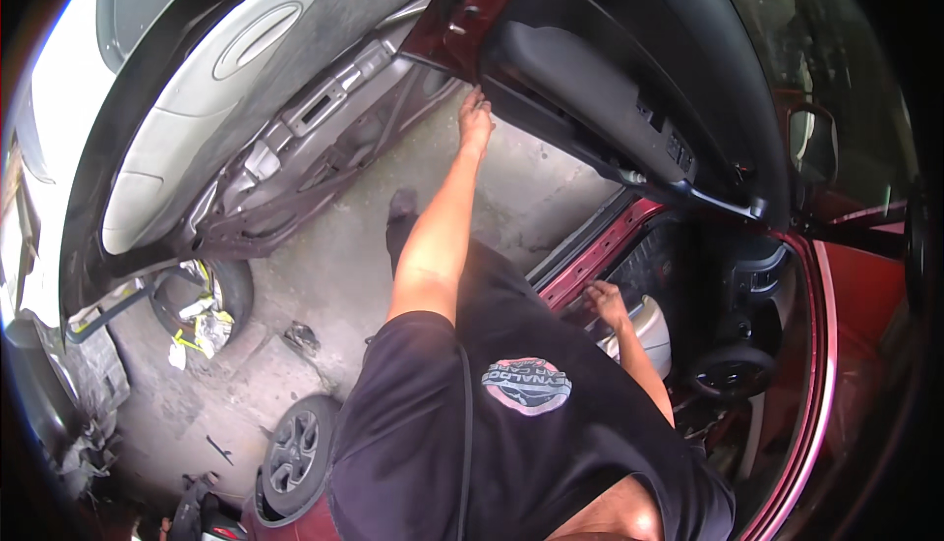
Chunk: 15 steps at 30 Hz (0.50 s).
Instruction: The person removes a car door panel using a screwdriver and by hand. They unscrew fasteners from the door handle and armrest, then pry the panel away from the door frame and lift it off.
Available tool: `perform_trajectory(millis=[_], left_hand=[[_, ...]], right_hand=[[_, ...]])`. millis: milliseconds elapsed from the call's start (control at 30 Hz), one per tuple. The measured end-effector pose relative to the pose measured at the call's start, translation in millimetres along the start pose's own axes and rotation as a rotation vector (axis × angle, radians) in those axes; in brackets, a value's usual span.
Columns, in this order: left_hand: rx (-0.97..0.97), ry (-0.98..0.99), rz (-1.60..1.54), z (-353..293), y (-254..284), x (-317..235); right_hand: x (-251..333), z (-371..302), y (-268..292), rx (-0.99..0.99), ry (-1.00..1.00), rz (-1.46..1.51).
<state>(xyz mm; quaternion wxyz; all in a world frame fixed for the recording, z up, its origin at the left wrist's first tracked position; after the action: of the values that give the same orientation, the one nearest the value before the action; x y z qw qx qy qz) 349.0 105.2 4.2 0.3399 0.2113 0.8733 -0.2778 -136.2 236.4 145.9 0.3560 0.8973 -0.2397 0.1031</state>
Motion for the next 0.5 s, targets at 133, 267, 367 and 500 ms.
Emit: perform_trajectory(millis=[133,267,367,500], left_hand=[[0.127,0.298,0.068,-53.4,17.7,70.7],[0.157,0.153,0.638,-71.4,79.1,213.5],[0.323,0.295,1.013,-112.3,126.6,250.3],[0.341,0.225,1.043,-124.0,152.2,188.9]], right_hand=[[113.3,14.0,22.1,-0.065,0.18,-0.047],[202.1,4.3,15.6,-0.01,0.322,-0.188],[193.7,5.0,-17.1,0.108,0.241,-0.204],[161.0,-11.1,-62.9,0.273,0.235,-0.401]])
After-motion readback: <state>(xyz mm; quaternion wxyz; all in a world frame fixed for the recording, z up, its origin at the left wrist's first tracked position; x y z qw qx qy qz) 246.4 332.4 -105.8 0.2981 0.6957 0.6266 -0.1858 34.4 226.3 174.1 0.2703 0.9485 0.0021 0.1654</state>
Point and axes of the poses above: each hand's wrist, its own z-axis towards the middle knuckle, its own y-axis out of the back of the hand, x = y × z, the point moved 9 cm from there along z, towards the middle knuckle, and after that the axes turned 6 degrees about -x, right-handed, at the moved point
